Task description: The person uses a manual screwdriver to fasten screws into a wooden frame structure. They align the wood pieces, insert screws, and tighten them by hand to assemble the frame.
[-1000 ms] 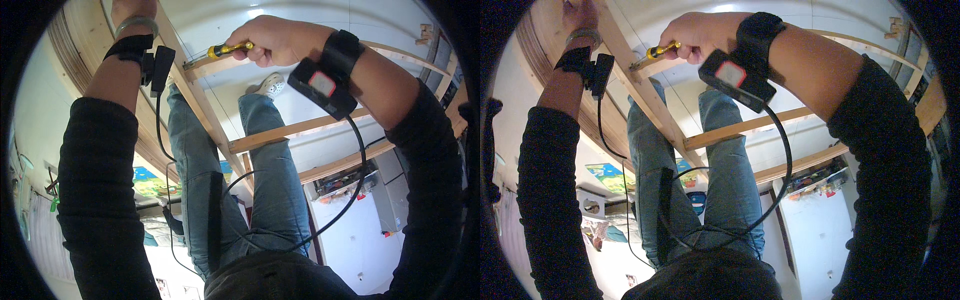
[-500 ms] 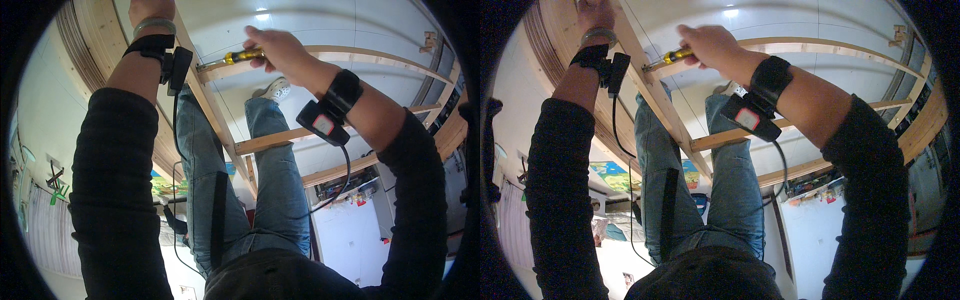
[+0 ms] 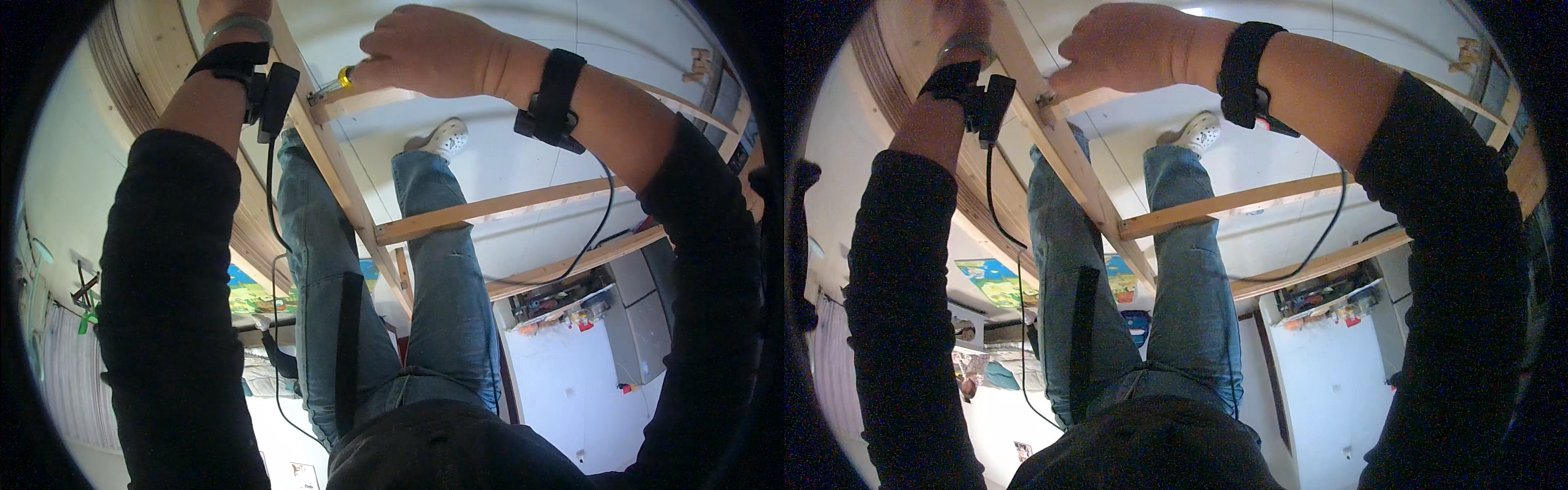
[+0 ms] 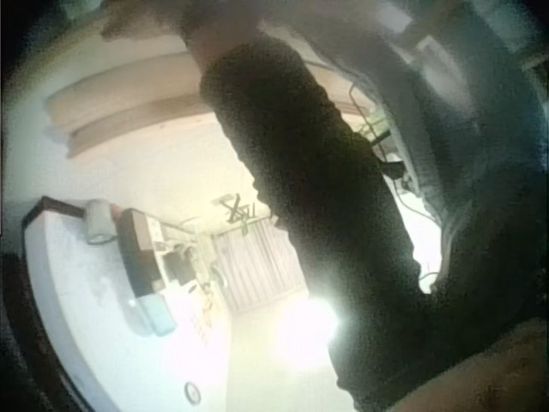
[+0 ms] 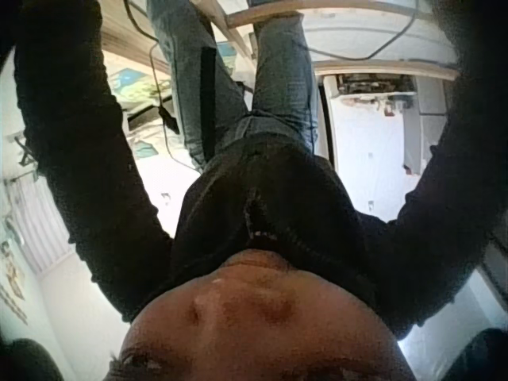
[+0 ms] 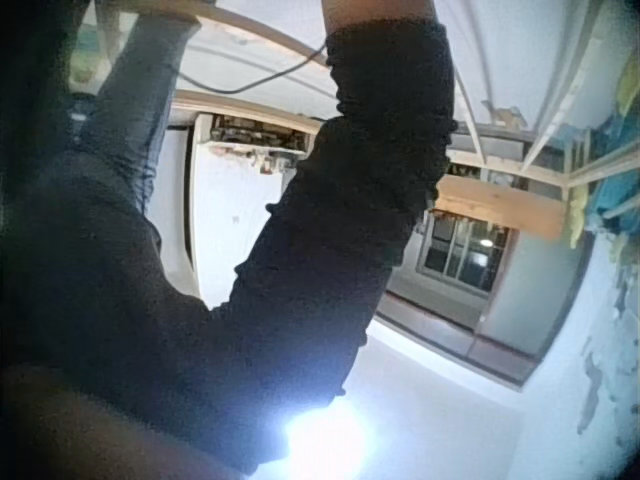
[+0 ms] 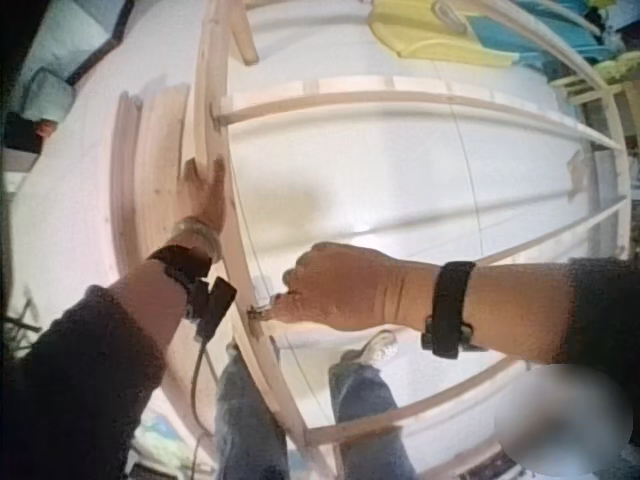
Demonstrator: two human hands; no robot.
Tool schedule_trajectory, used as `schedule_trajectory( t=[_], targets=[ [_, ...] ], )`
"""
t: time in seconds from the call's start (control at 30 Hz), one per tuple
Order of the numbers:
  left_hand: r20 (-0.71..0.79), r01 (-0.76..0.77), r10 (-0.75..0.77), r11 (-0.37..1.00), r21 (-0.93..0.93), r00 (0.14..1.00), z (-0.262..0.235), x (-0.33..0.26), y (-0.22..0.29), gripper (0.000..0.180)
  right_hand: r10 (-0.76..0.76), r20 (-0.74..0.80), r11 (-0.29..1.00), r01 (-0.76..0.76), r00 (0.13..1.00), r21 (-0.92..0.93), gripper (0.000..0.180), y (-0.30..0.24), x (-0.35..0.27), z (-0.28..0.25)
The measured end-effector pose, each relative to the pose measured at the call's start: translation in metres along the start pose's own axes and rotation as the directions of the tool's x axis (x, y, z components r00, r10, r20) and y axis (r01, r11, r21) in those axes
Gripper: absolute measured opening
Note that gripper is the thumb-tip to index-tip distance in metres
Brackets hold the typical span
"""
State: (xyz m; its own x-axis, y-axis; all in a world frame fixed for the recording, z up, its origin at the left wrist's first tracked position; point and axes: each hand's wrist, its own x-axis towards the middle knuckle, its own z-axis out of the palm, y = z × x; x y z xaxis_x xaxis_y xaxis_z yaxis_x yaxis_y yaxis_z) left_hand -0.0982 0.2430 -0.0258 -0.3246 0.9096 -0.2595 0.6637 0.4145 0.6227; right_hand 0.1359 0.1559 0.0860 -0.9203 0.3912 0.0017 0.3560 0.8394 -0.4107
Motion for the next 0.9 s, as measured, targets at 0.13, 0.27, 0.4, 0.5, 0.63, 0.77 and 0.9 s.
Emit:
schedule_trajectory(
  t=[0.13,0.27,0.4,0.5,0.63,0.77,0.9],
  targets=[
    [-0.021,-0.046,0.046,0.999,0.024,0.999,-0.002,0.001,-0.002,0.087,0.457,0.086,0.802,-0.452,0.885,0.391,0.025,-0.017,-0.006,-0.002],
    [-0.023,-0.059,0.058,0.998,-0.012,0.998,0.005,0.003,-0.011,0.087,0.422,0.850,-0.786,-0.339,0.315,0.516,0.036,-0.041,-0.021,-0.002],
    [-0.059,-0.091,0.092,0.996,0.018,0.994,0.005,0.007,-0.010,0.088,0.296,0.879,-0.776,-0.442,0.375,0.450,0.036,-0.027,-0.032,0.006],
    [0.039,-0.059,0.056,0.995,0.086,0.998,-0.001,0.004,-0.006,0.087,0.530,0.401,0.280,-0.601,0.747,0.749,0.019,-0.012,-0.031,0.010],
    [0.019,0.019,-0.019,1.000,0.011,1.000,-0.001,0.000,0.001,0.084,0.145,-0.011,0.965,-0.139,0.989,0.220,0.024,-0.002,-0.020,0.010],
    [-0.002,-0.010,0.010,0.989,0.146,1.000,0.000,0.004,0.000,0.081,0.682,0.193,0.539,-0.663,0.705,0.520,0.031,-0.026,-0.014,0.003],
    [0.009,0.000,-0.001,0.991,0.137,1.000,-0.005,0.002,0.000,0.080,0.277,0.928,-0.834,-0.418,0.248,0.360,0.048,-0.031,-0.021,-0.005]
  ],
)
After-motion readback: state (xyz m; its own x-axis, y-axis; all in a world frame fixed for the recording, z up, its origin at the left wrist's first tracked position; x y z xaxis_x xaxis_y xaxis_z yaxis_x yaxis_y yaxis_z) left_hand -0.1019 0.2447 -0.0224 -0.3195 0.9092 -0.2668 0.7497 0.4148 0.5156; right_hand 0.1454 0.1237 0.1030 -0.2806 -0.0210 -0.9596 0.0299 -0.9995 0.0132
